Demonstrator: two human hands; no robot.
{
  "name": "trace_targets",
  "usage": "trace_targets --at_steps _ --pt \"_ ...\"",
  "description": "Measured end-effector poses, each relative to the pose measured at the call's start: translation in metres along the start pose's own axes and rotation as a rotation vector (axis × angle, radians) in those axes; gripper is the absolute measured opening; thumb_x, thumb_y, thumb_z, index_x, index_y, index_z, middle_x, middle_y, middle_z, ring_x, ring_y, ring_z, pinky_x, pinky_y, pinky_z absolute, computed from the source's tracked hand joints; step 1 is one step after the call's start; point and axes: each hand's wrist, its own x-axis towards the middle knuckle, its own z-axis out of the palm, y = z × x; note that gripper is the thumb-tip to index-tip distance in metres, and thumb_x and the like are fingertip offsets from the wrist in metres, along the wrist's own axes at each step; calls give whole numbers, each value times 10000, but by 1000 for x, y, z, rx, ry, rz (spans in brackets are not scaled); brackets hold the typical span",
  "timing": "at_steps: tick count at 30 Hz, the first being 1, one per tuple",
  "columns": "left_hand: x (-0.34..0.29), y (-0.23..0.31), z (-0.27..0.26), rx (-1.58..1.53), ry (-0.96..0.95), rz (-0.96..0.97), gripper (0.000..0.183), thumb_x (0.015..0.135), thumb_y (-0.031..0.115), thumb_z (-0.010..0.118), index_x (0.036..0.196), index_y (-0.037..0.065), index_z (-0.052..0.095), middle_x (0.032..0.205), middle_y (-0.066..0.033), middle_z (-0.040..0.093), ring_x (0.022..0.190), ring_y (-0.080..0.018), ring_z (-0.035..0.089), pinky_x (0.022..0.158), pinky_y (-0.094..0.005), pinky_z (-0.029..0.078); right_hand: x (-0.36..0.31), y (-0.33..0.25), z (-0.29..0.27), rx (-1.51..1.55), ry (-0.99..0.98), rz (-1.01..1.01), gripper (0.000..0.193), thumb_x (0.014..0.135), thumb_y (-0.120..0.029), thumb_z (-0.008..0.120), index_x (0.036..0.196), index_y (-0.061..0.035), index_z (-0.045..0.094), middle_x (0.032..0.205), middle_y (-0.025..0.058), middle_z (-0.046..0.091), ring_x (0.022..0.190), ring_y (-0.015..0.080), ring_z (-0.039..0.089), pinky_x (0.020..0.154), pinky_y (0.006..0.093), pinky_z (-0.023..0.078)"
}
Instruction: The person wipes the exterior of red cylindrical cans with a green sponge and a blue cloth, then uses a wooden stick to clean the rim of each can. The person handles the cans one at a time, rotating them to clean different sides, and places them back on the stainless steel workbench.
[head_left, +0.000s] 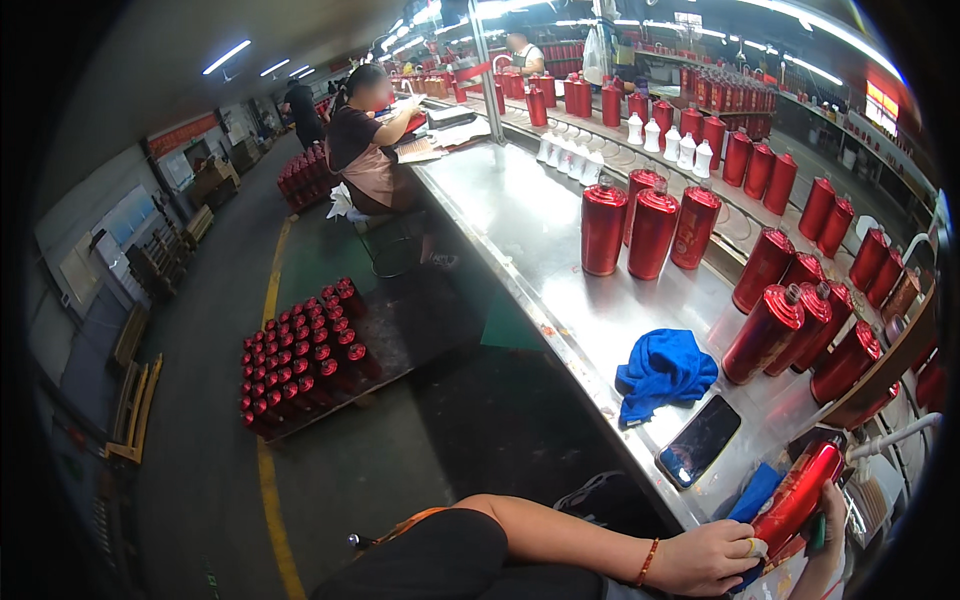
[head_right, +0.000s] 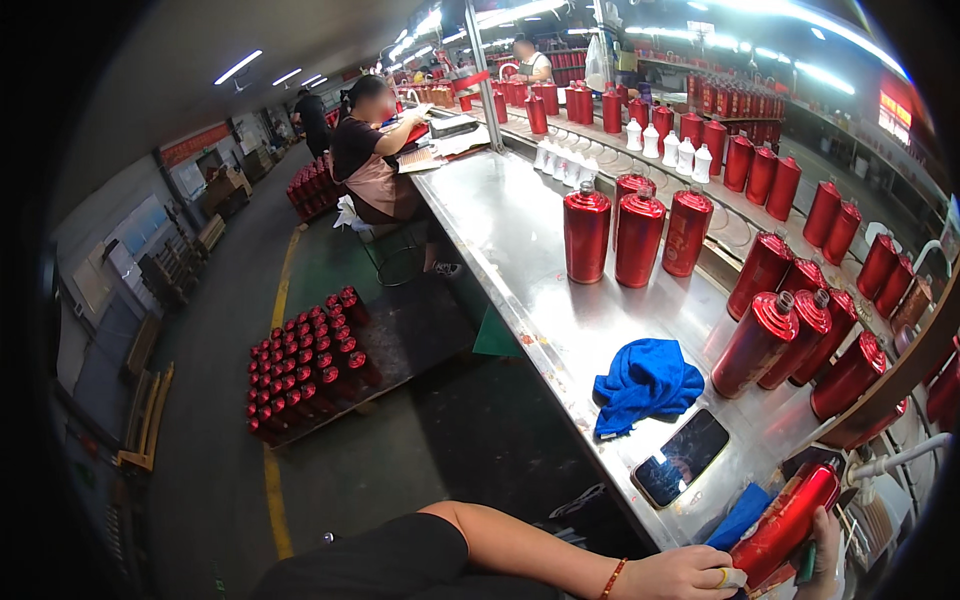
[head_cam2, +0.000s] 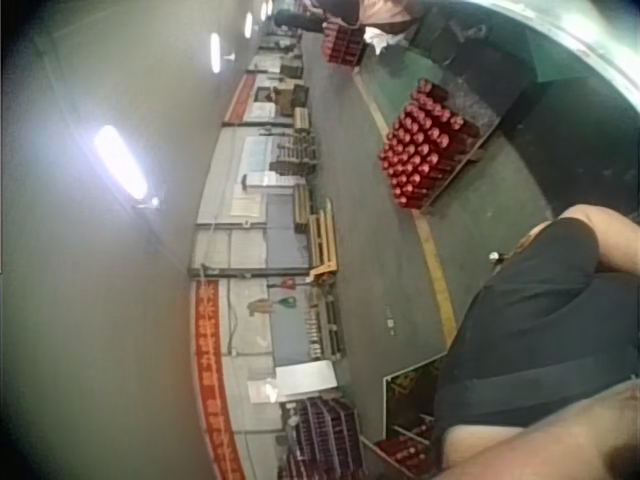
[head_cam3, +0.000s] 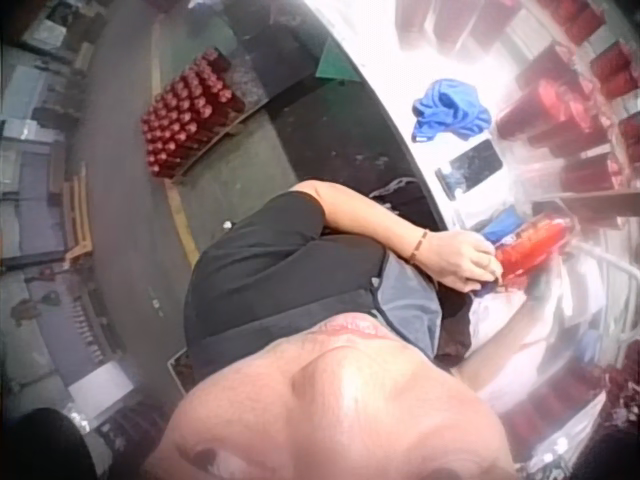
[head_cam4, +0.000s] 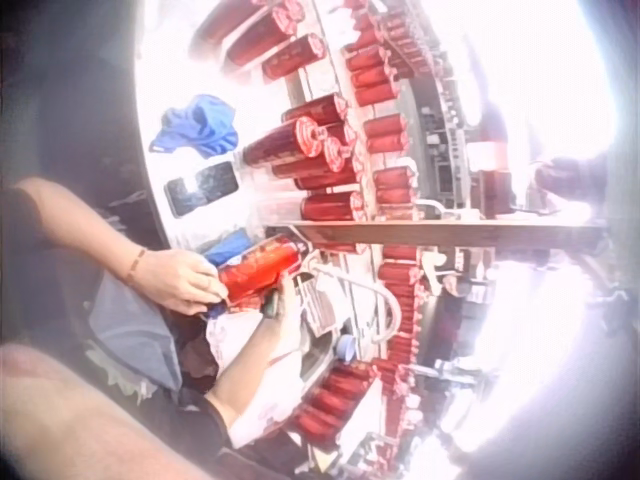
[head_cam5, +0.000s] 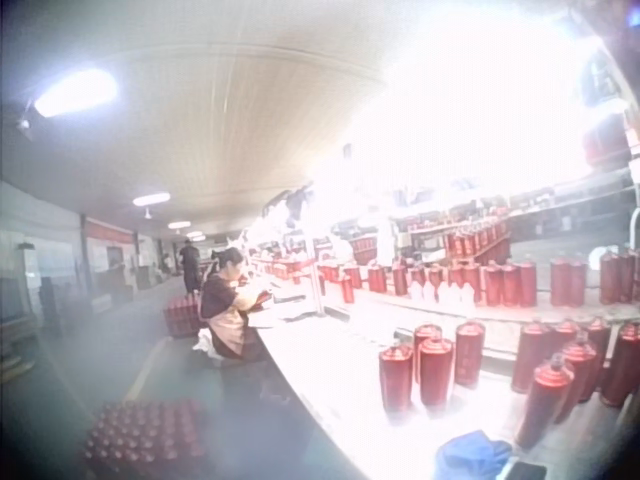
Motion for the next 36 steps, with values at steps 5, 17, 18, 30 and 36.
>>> trace_targets --at_steps 5,17,18,30,36 --pt "1 -3 -1 13 -57 -15 134 863 128 686 974 54 679 1077 -58 678 892 -269 633 787 -401 538 -9 -36 9 -165 -79 63 538 1004 -478 642 1305 -38 568 1079 84 706 886 171 699 710 320 582" --pt "-1 -7 7 -15 -26 21 159 886 156 687 994 40 678 1088 -82 667 893 -297 628 759 -424 539 -3 -30 7 -298 -40 -20 676 925 -436 764 1364 19 526 937 23 676 742 66 650 644 232 539" --pt "-3 -8 8 -13 -26 17 163 892 162 687 999 39 678 1094 -82 667 900 -298 630 762 -424 539 -10 -40 14 -266 -72 30 683 925 -441 766 1369 17 522 930 17 671 739 58 644 639 222 535" --pt "-7 -5 10 44 -41 25 187 929 194 681 1044 47 688 1130 -67 662 979 -284 630 812 -419 528 -5 -20 3 -231 -39 -36 714 909 -449 783 1379 16 514 1203 96 668 1050 180 666 923 324 545" --pt "-4 -5 11 34 -29 37 179 927 189 682 1039 50 683 1120 -65 657 972 -281 628 798 -410 522 5 18 -16 109 -136 -87 752 894 -491 786 1382 11 511 1220 116 670 1073 202 681 948 353 566"
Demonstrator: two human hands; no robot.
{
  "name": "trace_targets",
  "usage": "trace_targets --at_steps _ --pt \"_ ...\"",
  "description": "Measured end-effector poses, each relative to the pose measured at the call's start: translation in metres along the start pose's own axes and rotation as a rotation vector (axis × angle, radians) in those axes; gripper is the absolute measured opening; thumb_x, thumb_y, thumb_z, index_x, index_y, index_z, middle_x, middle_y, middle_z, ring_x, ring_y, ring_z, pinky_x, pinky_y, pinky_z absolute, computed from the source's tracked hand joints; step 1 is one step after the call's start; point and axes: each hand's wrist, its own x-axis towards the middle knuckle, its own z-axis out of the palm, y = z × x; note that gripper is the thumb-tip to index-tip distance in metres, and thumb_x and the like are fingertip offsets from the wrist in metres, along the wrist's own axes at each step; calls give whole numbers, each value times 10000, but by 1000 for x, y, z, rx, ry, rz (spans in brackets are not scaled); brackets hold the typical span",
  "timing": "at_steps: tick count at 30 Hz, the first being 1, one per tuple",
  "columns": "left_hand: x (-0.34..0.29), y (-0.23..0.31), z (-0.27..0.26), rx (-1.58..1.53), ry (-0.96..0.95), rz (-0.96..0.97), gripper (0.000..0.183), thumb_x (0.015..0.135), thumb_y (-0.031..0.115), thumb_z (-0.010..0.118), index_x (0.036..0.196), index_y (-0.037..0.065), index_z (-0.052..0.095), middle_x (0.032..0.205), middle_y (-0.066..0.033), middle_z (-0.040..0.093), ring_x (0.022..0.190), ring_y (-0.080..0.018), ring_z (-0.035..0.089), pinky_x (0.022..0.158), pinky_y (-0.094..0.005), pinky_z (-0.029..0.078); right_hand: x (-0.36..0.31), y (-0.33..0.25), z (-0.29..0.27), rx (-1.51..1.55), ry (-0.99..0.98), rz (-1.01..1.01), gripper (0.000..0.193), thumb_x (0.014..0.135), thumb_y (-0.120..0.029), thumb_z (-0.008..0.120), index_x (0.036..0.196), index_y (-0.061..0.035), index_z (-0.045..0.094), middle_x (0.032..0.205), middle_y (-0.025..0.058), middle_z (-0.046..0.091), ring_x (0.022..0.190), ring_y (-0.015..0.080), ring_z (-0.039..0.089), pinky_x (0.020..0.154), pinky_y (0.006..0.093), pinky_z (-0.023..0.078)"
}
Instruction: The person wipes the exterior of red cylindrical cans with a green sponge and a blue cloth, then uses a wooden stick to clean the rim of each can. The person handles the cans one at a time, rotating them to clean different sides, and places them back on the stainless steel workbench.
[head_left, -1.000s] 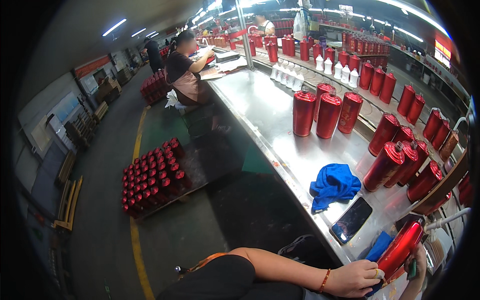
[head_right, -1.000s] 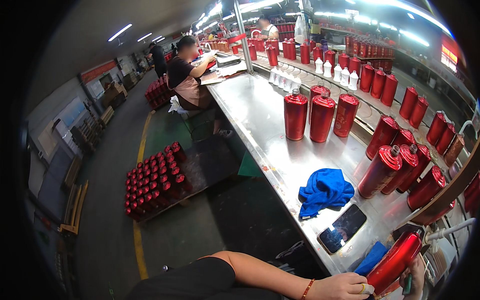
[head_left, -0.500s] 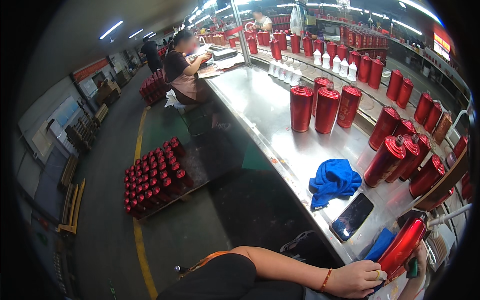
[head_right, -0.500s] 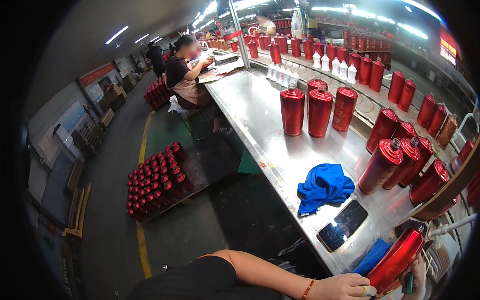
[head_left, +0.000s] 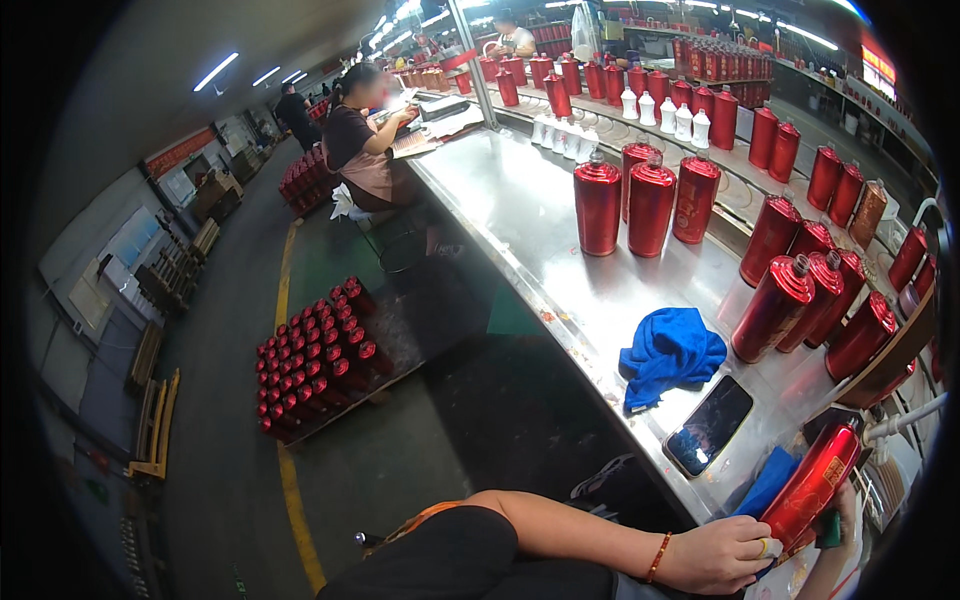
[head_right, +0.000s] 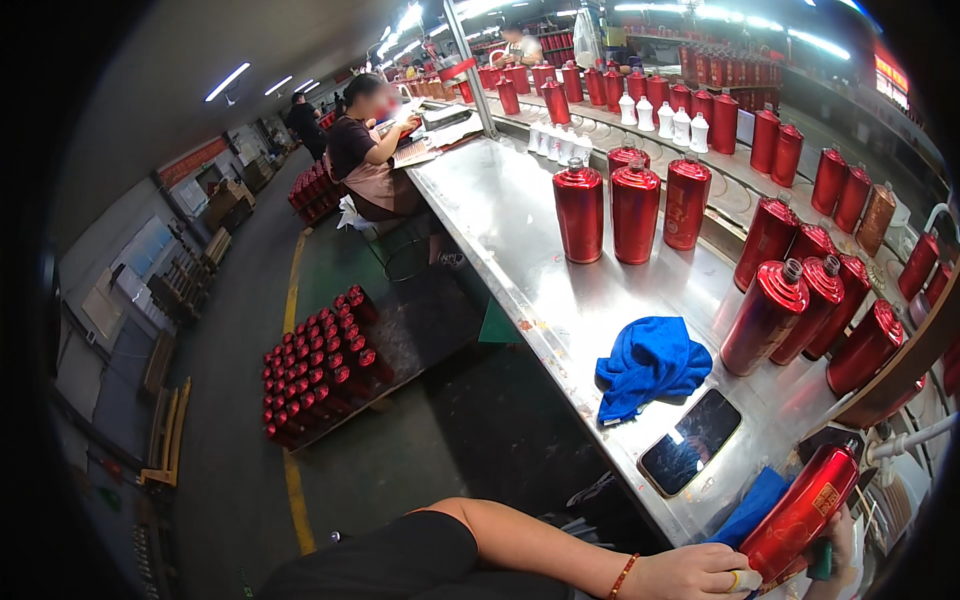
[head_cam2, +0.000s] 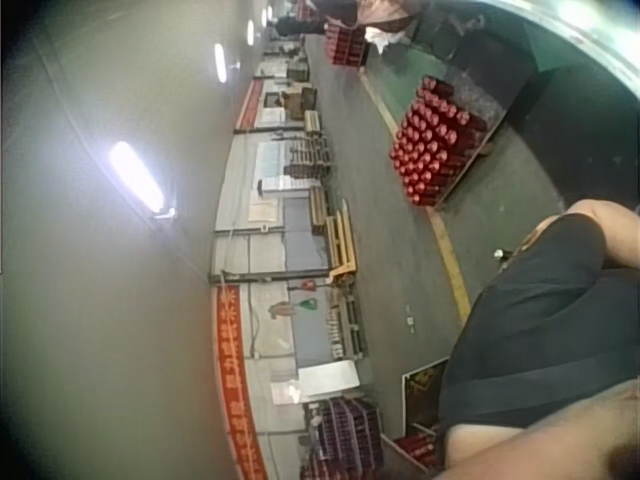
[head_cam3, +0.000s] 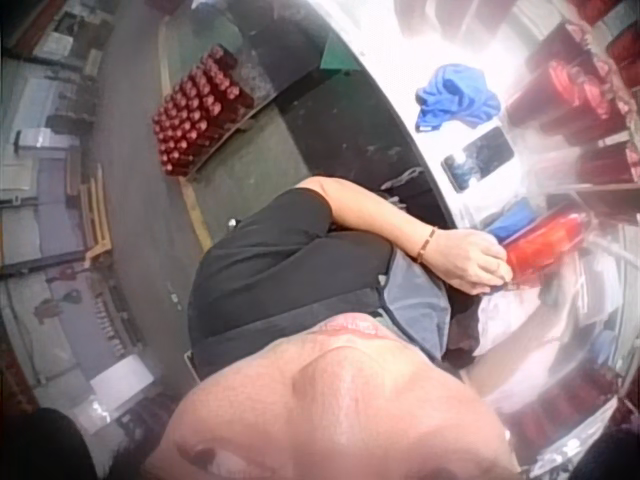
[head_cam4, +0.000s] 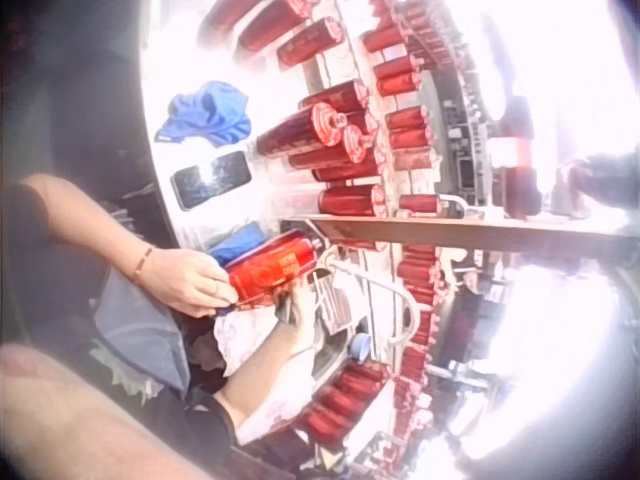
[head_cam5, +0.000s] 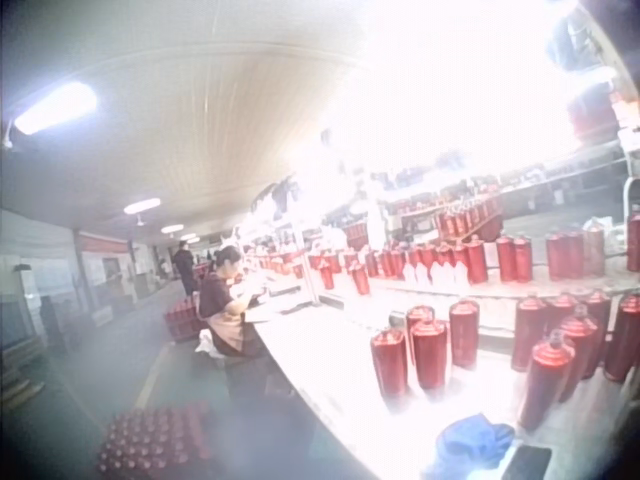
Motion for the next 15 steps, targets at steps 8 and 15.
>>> trace_targets --at_steps 8,15 --pt "6 -2 4 14 -20 43 168 915 159 676 1028 36 687 1053 -76 653 934 -274 620 790 -412 518 -5 -40 23 -302 75 122 611 944 -387 749 1354 8 524 1102 85 689 946 150 675 817 313 564" --pt "-16 4 27 62 -351 15 260 860 173 654 1048 -1 697 1123 -116 666 1134 -295 585 970 -405 474 3 7 4 -169 195 -31 627 984 -460 690 1365 3 507 879 44 666 494 81 537 447 222 422"
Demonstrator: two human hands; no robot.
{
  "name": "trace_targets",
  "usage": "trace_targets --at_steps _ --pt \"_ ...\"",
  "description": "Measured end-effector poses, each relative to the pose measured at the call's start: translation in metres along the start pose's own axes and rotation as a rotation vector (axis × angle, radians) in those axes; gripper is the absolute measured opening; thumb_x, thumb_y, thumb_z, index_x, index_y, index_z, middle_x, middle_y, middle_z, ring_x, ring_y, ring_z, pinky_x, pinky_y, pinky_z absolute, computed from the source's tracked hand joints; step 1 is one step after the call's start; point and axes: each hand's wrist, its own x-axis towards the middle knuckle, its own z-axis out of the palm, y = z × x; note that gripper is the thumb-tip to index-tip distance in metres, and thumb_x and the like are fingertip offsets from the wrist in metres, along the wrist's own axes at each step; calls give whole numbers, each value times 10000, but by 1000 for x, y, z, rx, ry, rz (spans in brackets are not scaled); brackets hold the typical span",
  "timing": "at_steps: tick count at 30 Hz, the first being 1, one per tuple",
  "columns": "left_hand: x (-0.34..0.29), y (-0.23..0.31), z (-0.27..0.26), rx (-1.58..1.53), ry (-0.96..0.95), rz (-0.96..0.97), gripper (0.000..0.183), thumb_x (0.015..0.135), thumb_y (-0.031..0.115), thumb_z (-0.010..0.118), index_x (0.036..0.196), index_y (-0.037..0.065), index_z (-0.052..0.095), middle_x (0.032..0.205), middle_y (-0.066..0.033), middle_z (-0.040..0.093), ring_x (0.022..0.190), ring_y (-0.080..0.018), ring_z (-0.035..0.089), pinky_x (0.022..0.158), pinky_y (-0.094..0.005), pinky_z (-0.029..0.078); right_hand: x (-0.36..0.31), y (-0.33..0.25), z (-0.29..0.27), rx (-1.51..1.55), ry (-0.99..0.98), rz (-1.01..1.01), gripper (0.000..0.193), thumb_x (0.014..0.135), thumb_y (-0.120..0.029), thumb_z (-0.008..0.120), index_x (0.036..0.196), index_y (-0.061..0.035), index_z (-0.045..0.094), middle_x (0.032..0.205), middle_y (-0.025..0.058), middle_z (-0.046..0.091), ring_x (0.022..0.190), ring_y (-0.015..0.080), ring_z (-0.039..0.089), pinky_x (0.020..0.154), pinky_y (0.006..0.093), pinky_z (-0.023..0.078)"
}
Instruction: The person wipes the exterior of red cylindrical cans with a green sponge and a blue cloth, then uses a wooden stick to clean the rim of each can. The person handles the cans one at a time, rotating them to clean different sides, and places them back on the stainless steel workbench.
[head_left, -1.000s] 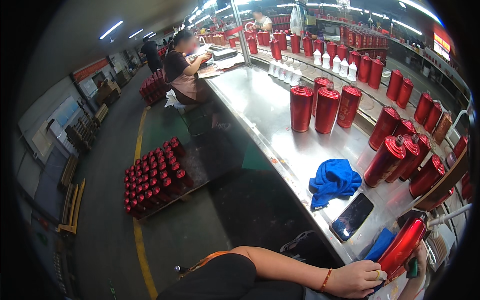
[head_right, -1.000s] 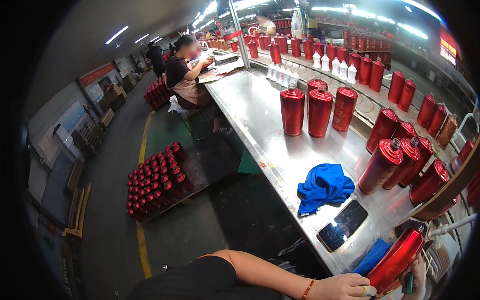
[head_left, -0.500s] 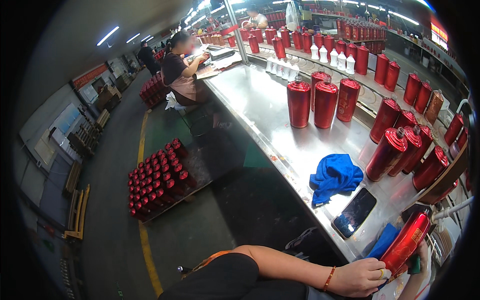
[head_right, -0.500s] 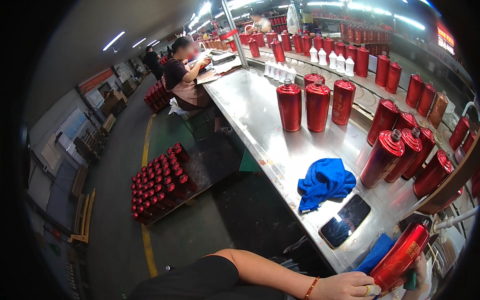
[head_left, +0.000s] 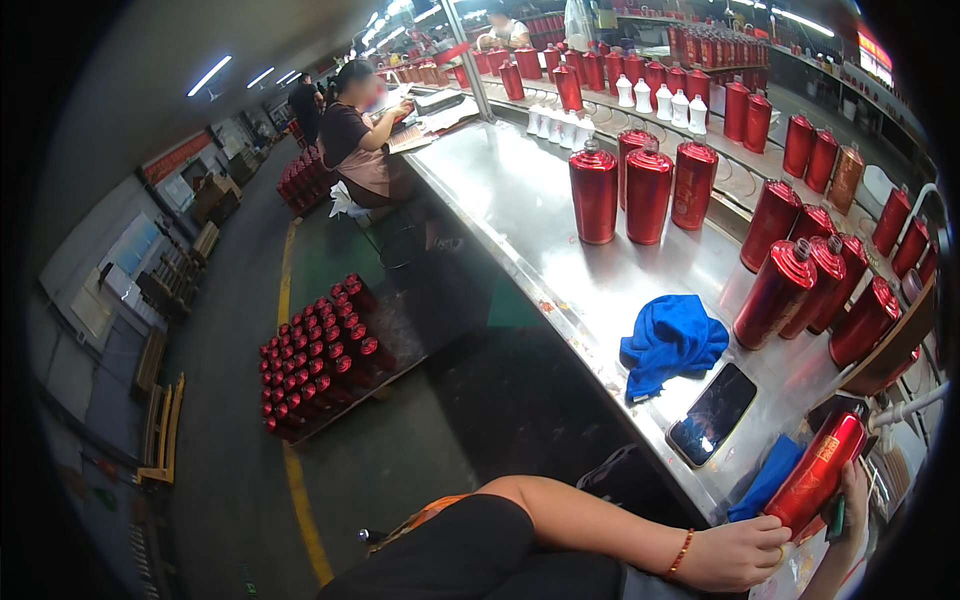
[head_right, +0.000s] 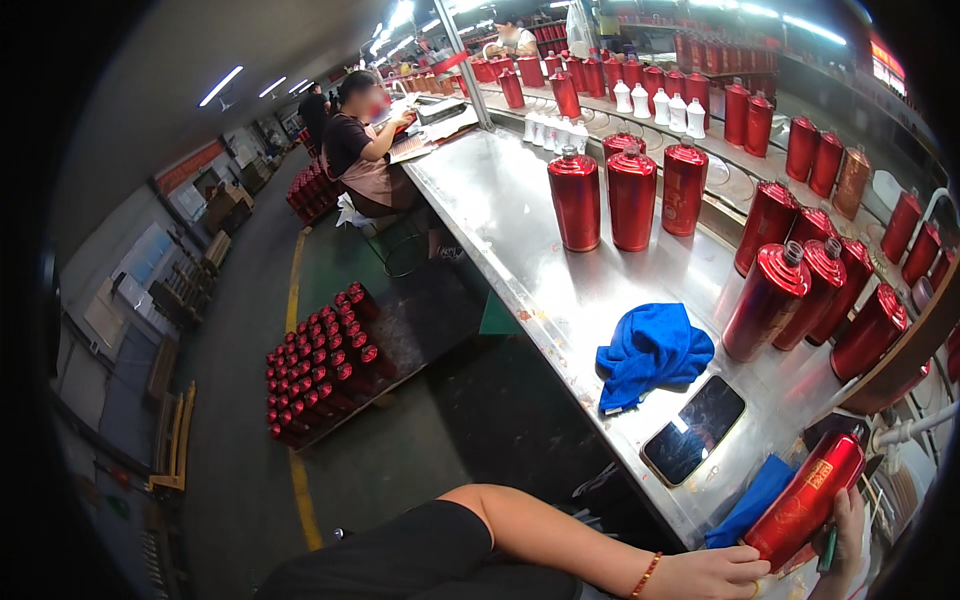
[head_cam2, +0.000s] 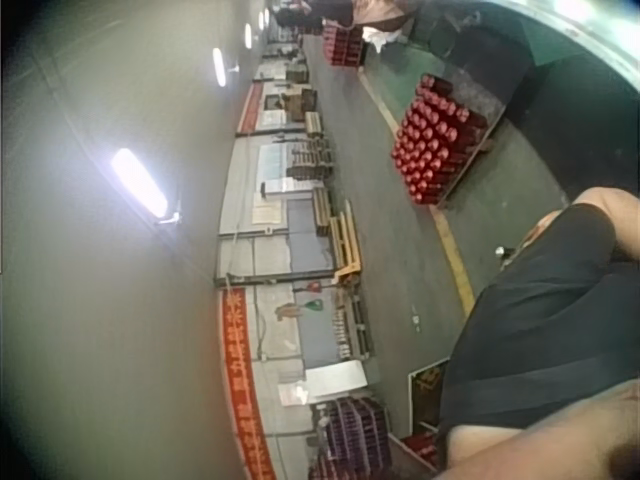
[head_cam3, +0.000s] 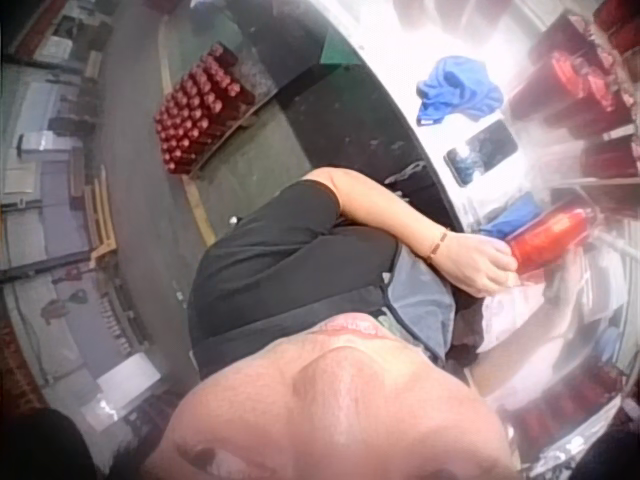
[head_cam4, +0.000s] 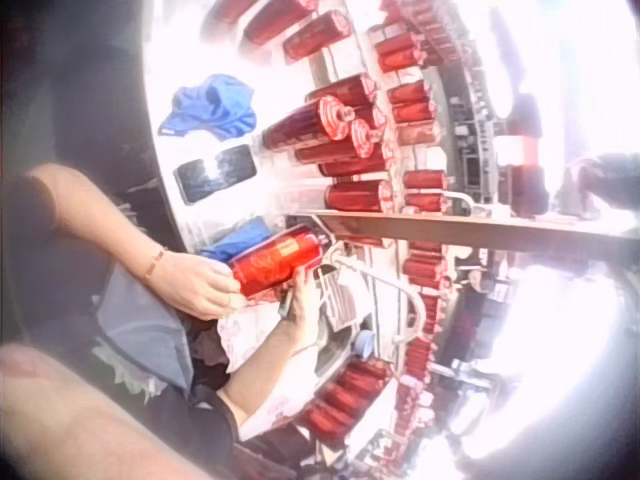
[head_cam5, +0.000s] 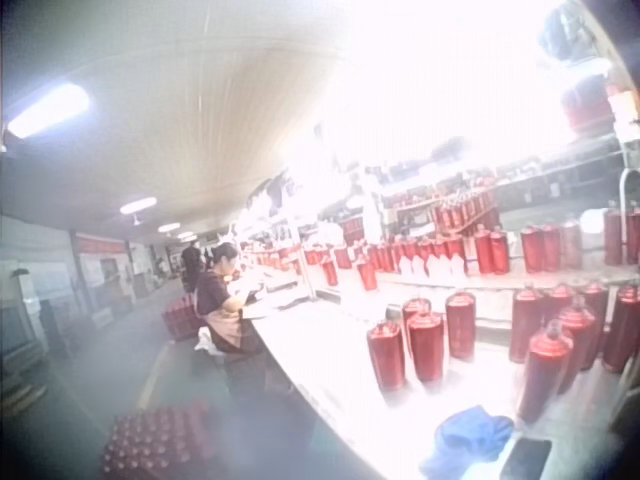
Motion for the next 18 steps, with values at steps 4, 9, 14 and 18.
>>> trace_targets --at_steps 4,9,14,18 --pt "11 -2 37 271 126 164 249 781 227 602 862 24 723 973 -92 690 1093 -264 559 974 -362 419 -7 -11 -12 -95 -57 85 636 1005 -515 634 1376 -13 514 640 -9 572 348 68 437 321 221 326" --pt "15 -21 26 124 68 15 330 842 124 598 1124 -33 667 1384 -210 546 1375 -352 472 1168 -485 391 -34 -43 -8 -141 66 139 567 1055 -373 587 1485 -19 483 739 18 623 415 55 458 381 218 345" --pt "11 -37 -24 -1 50 -171 610 770 234 831 1329 56 665 1472 -132 577 1357 -339 512 1130 -456 439 -57 -79 9 -179 72 86 544 1049 -291 601 1474 26 475 1137 93 722 610 30 540 553 185 460" --pt "-9 -39 -30 -255 140 -459 700 793 186 867 1413 21 587 1450 -190 568 1296 -356 543 1076 -417 459 -86 -77 -1 -151 167 116 518 1004 -312 662 1401 7 570 1073 21 732 703 28 552 614 175 456"
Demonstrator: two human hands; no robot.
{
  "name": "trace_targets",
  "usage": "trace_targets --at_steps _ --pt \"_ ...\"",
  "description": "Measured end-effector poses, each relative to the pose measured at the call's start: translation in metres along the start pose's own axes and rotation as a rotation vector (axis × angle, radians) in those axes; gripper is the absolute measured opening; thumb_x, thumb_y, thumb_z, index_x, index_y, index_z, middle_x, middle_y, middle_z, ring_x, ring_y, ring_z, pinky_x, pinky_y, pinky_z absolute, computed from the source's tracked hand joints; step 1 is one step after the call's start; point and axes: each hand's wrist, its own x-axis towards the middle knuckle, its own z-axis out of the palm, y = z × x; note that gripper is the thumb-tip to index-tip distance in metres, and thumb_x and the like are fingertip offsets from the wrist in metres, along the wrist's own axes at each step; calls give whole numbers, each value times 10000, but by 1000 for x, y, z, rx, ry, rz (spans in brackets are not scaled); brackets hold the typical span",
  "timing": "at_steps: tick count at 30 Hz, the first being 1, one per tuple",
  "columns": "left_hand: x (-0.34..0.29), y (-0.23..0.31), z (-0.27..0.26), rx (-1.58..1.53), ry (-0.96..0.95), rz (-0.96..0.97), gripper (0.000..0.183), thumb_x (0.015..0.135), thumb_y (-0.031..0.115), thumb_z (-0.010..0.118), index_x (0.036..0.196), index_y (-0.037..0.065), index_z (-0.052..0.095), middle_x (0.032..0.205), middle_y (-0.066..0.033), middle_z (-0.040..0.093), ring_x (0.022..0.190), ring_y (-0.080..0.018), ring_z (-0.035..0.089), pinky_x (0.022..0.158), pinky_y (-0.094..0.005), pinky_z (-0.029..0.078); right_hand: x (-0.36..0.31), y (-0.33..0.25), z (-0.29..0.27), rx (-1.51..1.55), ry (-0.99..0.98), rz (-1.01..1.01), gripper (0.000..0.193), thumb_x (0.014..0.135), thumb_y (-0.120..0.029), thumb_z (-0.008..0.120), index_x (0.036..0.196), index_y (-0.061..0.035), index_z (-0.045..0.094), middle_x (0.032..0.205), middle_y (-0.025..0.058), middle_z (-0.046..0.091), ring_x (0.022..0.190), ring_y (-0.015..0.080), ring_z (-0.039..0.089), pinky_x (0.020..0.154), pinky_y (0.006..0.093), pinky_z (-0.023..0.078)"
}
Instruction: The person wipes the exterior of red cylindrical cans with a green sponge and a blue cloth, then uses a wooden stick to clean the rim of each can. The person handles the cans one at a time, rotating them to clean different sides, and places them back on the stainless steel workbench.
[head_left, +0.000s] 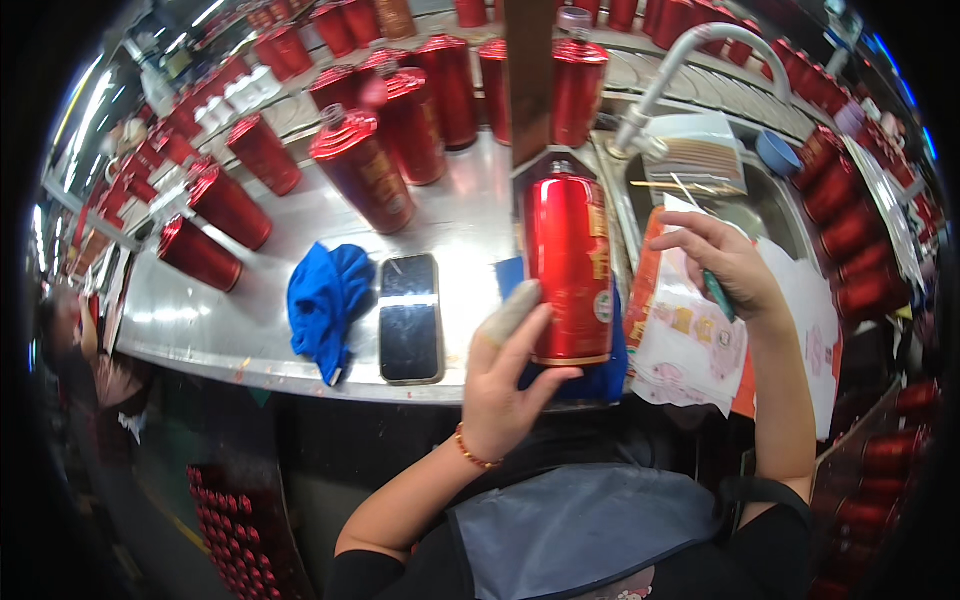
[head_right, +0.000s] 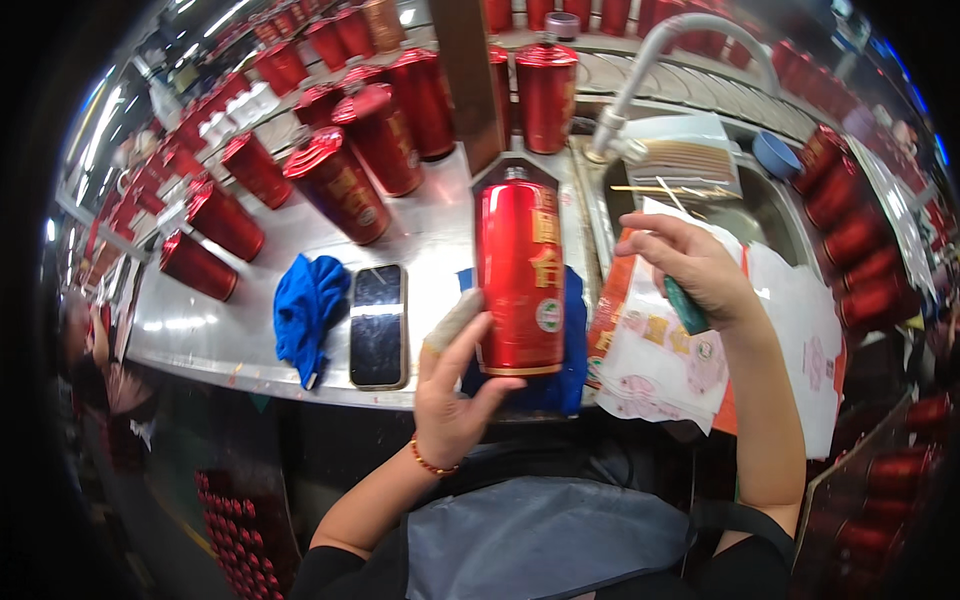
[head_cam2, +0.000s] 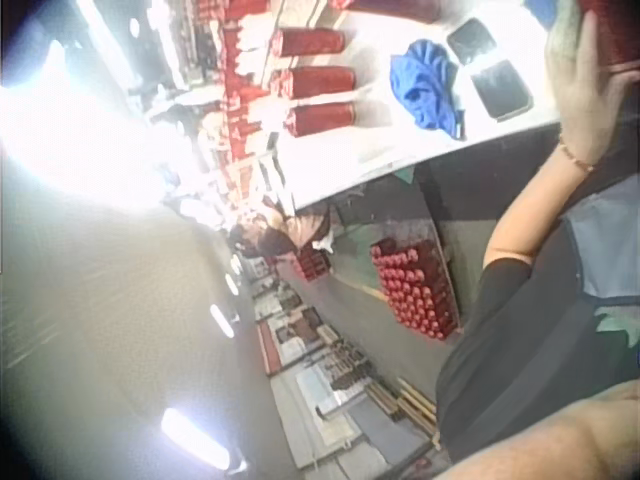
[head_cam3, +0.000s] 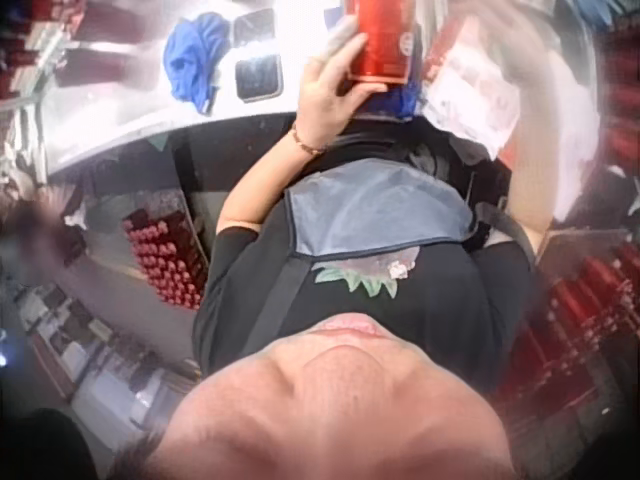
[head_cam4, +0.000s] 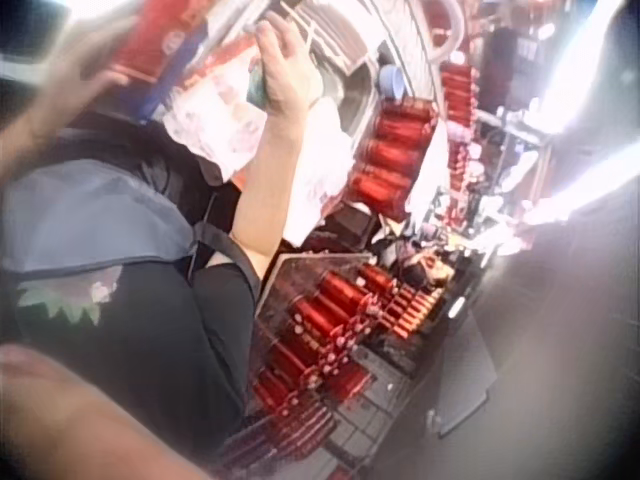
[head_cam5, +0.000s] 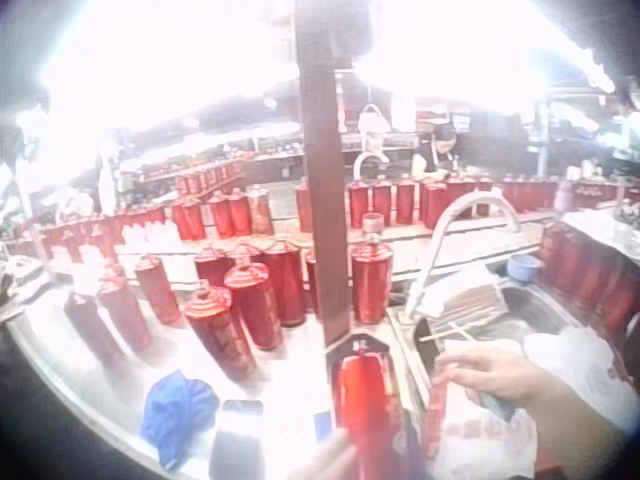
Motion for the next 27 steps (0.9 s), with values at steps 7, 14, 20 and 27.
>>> trace_targets --at_steps 7,14,20,27 --pt "-27 6 -7 172 -1 306 338 824 17 805 1157 32 752 1191 -139 721 1047 -292 679 879 -371 567 -3 20 43 38 -84 74 551 1000 -273 679 1437 27 530 1144 81 711 787 55 581 685 198 494" --pt "-15 2 -14 282 -88 490 395 703 -13 795 1087 83 805 1140 -71 724 1049 -265 686 822 -357 584 10 17 67 109 -173 24 631 933 -353 781 1395 28 582 1137 120 716 1037 146 655 914 297 524" --pt "4 7 -4 478 -305 658 451 703 100 754 1141 194 802 1248 36 696 1236 -238 520 995 -386 485 6 10 60 2 -172 28 811 862 -486 816 1420 44 560 1219 164 703 1091 193 672 961 316 520" --pt "34 26 9 602 -357 542 397 812 62 732 1192 170 769 1290 -37 673 1373 -312 488 1191 -540 369 -56 37 -67 -409 326 61 495 933 -415 731 1189 10 728 1031 86 739 955 154 661 865 298 516"
